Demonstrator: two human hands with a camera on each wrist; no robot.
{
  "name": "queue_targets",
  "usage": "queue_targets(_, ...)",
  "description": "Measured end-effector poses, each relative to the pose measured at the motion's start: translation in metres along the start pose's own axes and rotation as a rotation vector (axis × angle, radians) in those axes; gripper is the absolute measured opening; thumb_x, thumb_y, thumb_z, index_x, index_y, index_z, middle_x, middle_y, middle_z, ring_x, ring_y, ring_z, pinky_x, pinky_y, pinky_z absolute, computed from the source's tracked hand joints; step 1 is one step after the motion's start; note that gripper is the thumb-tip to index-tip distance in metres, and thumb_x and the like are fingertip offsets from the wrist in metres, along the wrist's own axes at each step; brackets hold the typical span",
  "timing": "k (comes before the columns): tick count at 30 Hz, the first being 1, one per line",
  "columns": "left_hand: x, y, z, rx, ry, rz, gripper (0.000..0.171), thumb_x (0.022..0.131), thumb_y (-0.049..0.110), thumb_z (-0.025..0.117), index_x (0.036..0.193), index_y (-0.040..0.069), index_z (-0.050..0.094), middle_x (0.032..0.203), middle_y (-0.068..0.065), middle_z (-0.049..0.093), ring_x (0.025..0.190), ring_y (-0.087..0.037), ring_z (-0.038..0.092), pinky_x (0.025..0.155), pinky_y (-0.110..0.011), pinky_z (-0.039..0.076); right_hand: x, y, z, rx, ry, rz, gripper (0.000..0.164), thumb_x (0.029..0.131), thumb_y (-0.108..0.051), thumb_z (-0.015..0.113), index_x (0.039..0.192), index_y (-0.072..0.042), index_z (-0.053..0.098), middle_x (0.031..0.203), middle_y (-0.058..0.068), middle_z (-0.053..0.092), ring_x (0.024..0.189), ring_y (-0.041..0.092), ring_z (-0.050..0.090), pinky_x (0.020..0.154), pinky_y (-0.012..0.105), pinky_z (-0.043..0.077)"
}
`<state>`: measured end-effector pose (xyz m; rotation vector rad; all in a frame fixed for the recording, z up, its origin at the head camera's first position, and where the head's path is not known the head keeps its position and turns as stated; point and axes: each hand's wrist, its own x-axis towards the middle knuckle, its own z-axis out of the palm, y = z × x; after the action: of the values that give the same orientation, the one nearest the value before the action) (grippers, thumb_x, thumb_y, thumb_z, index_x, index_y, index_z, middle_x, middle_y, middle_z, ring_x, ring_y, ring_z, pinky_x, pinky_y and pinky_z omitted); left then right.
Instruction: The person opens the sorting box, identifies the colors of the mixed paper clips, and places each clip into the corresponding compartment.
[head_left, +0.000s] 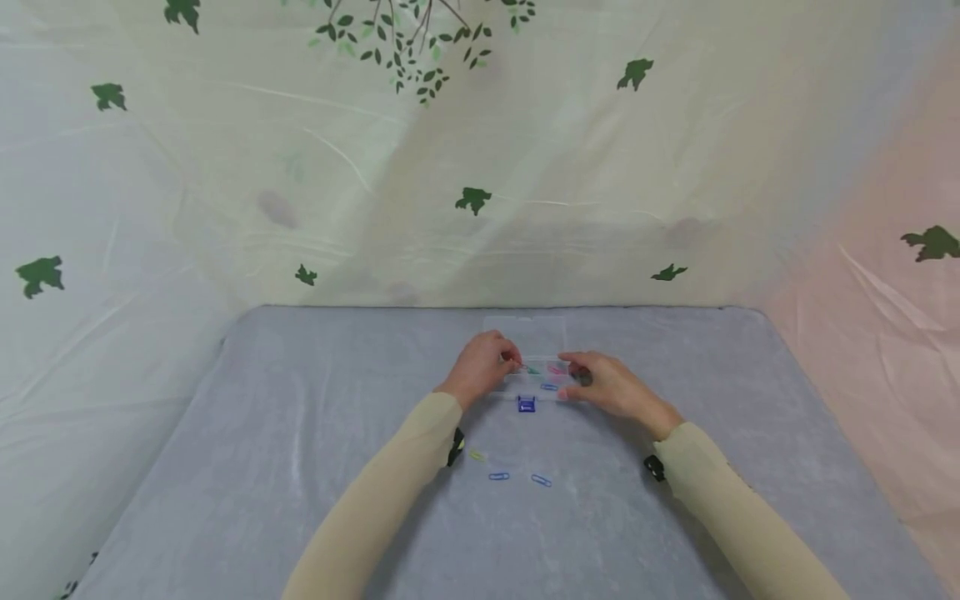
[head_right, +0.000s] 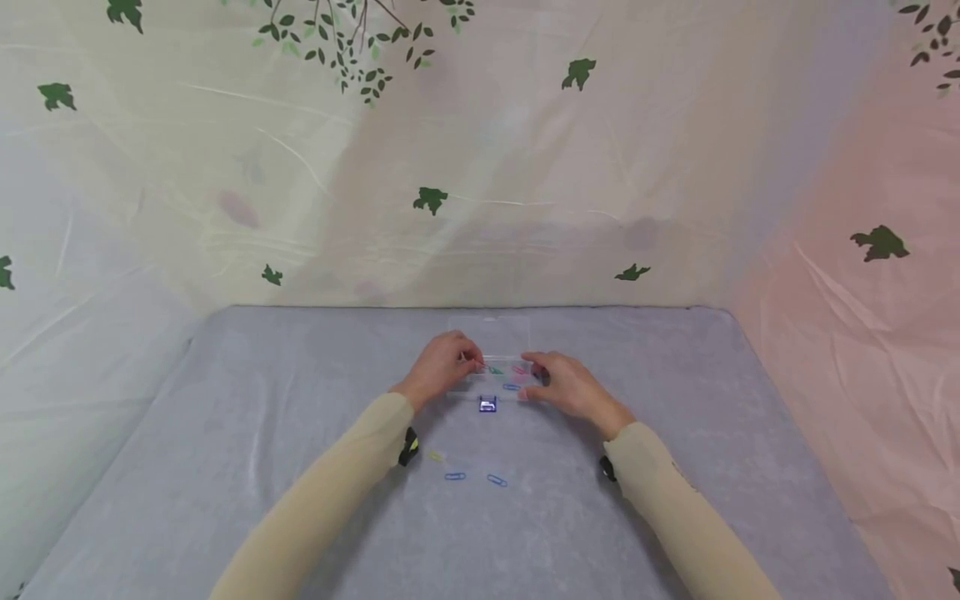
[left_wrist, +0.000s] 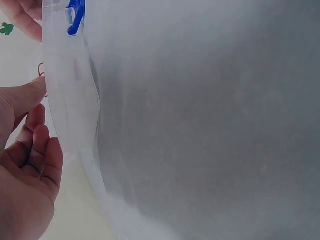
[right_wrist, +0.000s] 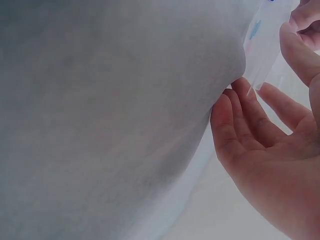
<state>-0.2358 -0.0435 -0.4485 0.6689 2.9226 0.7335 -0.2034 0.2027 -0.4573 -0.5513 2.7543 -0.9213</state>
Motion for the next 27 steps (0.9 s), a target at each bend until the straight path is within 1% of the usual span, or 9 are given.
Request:
queue_targets(6, 0.0, 0.0, 0.001, 0.043, -0.011, -0.029, 0.006, 0.097, 0.018, 0.075, 0.097, 0.014, 0.08, 0.101, -0.002, 0.064, 0.099, -0.02, 0.06, 0.093, -0.037, 0.051, -0.001, -0.001, 0.0, 0.009, 0.005, 0.009, 0.067, 0.092, -0.028, 0.081, 0.148, -0.001, 0.055, 0.13, 0.017, 0.067, 0.121, 0.032, 0.061, 0.106, 0.056, 0.046)
queue_targets(10, -0.002, -0.001, 0.001, 0.044, -0.009, -0.025, 0.008, 0.097, 0.019, 0.076, 0.101, 0.014, 0.08, 0.102, -0.002, 0.065, 0.1, -0.02, 0.06, 0.093, -0.037, 0.051, 0.0, -0.002, 0.001, 0.008, 0.007, 0.009, 0.067, 0.092, -0.028, 0.081, 0.147, -0.001, 0.055, 0.129, 0.017, 0.067, 0.12, 0.032, 0.061, 0.106, 0.055, 0.046)
queue_targets(14, -0.004, -0.005, 0.0, 0.031, 0.014, 0.015, 0.011, 0.097, 0.019, 0.076, 0.105, 0.013, 0.08, 0.103, -0.003, 0.066, 0.1, -0.021, 0.062, 0.093, -0.038, 0.052, 0.0, -0.002, 0.0, 0.007, 0.001, 0.013, 0.068, 0.093, -0.029, 0.081, 0.148, -0.001, 0.054, 0.13, 0.018, 0.067, 0.12, 0.033, 0.061, 0.106, 0.056, 0.046)
queue_targets(17, -0.008, -0.009, -0.002, 0.005, 0.023, 0.056, 0.016, 0.098, 0.021, 0.074, 0.111, 0.012, 0.079, 0.107, -0.004, 0.068, 0.103, -0.022, 0.062, 0.096, -0.039, 0.051, -0.001, -0.002, 0.0, 0.012, -0.003, 0.018, 0.068, 0.093, -0.029, 0.08, 0.148, 0.0, 0.053, 0.131, 0.019, 0.066, 0.121, 0.034, 0.06, 0.107, 0.057, 0.045)
queue_targets(22, -0.022, -0.014, -0.01, -0.077, 0.017, 0.111, 0.024, 0.101, 0.023, 0.071, 0.121, 0.01, 0.075, 0.116, -0.005, 0.069, 0.113, -0.024, 0.062, 0.103, -0.042, 0.049, -0.003, -0.002, 0.0, 0.019, -0.004, 0.011, 0.068, 0.094, -0.029, 0.079, 0.149, 0.0, 0.053, 0.132, 0.02, 0.065, 0.121, 0.034, 0.06, 0.107, 0.058, 0.045)
queue_targets(27, -0.037, -0.018, -0.018, -0.134, 0.002, 0.156, 0.033, 0.099, 0.023, 0.073, 0.128, 0.008, 0.071, 0.125, -0.008, 0.069, 0.123, -0.026, 0.061, 0.11, -0.044, 0.045, -0.003, -0.002, 0.001, 0.025, -0.001, 0.015, 0.068, 0.093, -0.029, 0.08, 0.149, 0.0, 0.052, 0.133, 0.02, 0.064, 0.121, 0.034, 0.059, 0.107, 0.057, 0.045)
